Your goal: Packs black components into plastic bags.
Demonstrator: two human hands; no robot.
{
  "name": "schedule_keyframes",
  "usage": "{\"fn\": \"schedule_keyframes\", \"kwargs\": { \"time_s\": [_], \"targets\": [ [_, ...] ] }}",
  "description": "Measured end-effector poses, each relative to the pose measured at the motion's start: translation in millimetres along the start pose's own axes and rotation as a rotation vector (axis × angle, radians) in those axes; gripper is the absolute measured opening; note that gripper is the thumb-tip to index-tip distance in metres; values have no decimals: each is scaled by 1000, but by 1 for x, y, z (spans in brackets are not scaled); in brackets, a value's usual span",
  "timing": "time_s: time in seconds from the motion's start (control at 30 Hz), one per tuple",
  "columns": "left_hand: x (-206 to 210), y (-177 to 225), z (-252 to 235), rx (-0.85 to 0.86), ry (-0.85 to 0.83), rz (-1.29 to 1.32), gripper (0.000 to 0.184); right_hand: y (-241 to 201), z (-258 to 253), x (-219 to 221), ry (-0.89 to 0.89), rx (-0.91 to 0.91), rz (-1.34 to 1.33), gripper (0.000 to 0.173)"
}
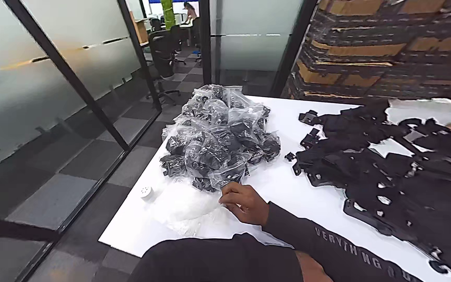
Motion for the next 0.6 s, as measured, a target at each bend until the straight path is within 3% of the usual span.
{"fn": "schedule_keyframes", "kwargs": {
  "time_s": [0.13, 0.27, 0.47, 0.6],
  "targets": [
    [-14, 1, 4, 157, 56, 7, 44, 1, 14, -35, 121, 59, -41, 17],
    [-31, -6, 11, 291, 398, -27, 36, 7, 45, -78, 239, 184, 44, 20],
    [-49, -50, 21, 83, 813, 83, 40, 21, 103, -145, 205, 478, 134, 28],
    [-73, -77, 28, -174, 935, 39, 39, 17, 124, -175, 220, 587, 109, 29]
  ]
}}
Point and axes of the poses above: each hand's wrist, its own z-axis away from the middle knuckle, its own x-axis out of the palm, y = z × x, the point moved 8 cm from there along -z, towards the middle knuckle, and after that the axes turned 9 degrees about y, right-handed, at the moved point
